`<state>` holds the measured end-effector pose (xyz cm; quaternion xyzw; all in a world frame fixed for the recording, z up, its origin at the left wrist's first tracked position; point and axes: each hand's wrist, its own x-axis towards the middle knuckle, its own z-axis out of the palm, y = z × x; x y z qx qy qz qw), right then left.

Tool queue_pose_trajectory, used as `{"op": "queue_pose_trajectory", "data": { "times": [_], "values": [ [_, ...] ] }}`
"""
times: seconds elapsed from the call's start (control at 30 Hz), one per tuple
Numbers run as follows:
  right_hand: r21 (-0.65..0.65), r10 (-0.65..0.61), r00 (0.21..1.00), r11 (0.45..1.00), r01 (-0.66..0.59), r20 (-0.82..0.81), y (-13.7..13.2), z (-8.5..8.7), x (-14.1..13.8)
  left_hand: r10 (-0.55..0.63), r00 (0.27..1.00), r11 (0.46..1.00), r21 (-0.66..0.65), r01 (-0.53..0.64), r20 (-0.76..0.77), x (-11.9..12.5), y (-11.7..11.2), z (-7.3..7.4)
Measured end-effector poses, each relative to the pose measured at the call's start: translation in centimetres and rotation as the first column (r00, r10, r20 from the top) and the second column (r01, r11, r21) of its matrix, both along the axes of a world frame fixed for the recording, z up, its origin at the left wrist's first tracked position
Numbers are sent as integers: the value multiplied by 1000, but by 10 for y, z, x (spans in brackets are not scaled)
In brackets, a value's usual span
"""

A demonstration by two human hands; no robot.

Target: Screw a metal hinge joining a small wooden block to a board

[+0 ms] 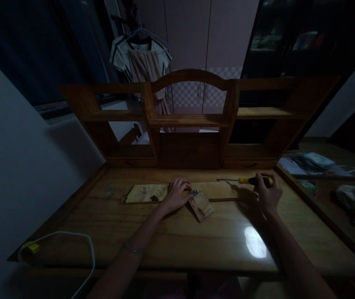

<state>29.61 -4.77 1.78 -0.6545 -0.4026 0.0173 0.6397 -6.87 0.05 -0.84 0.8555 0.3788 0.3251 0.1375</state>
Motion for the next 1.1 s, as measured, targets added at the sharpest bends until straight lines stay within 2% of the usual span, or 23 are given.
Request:
{"op": "queue_pose_trajectory", "data": {
  "times": [0.7,1.1],
  "values": [
    [-11,-2,1000,1000,2,-3,1,-2,1,-89,996,996,-14,89,-28,1,-3,0],
    [-1,4,1000,1000,-4,-19,0,3,-2,-113,991,992,56,118,-73,4,-4,0]
  ]
}}
